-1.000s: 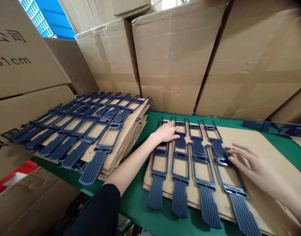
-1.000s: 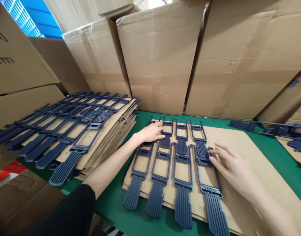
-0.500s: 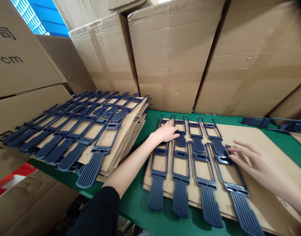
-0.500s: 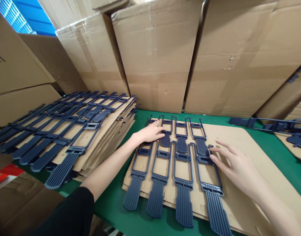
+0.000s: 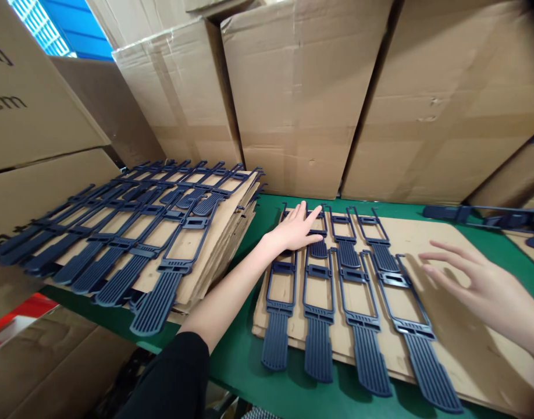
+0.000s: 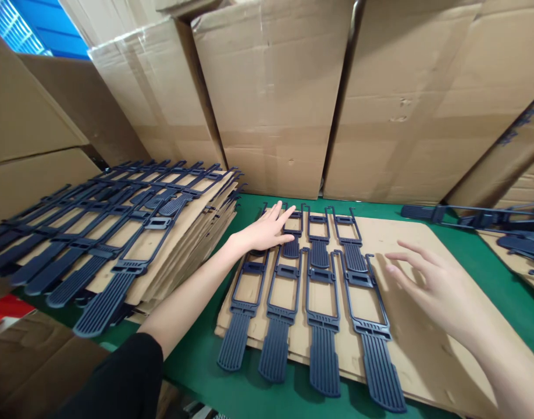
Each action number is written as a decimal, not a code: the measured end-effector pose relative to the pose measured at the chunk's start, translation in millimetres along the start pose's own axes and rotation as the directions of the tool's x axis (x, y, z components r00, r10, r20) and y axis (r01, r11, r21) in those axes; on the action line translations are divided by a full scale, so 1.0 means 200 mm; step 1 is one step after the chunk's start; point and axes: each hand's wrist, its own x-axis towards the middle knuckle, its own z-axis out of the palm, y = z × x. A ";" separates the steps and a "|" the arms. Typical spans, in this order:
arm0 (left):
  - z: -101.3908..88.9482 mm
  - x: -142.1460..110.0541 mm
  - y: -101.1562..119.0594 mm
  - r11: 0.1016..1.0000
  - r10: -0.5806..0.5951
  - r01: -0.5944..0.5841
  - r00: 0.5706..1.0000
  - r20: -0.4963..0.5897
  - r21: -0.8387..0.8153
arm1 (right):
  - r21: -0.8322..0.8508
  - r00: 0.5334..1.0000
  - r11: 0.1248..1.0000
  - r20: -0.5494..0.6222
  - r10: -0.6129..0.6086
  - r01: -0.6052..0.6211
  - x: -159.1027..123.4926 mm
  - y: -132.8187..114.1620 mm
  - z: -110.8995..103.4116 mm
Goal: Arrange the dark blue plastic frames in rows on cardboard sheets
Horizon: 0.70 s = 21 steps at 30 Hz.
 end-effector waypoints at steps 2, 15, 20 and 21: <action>-0.02 -0.02 0.05 0.999 0.034 -0.034 0.999 -0.003 0.002 | -0.002 1.000 1.000 0.011 0.009 -0.009 0.01 0.00 0.00; -0.17 -0.17 0.34 0.894 0.448 -0.443 0.887 -0.112 0.066 | -0.489 0.862 0.710 -0.306 0.404 -0.506 -0.23 0.57 -0.43; -0.17 -0.23 0.44 0.802 0.597 -0.597 0.802 -0.017 0.006 | -0.595 0.775 0.554 -0.198 0.601 -0.582 -0.32 0.84 -0.47; -0.16 -0.23 0.44 0.802 0.598 -0.598 0.802 -0.003 0.005 | -0.616 0.792 0.561 -0.180 0.583 -0.553 -0.33 0.87 -0.46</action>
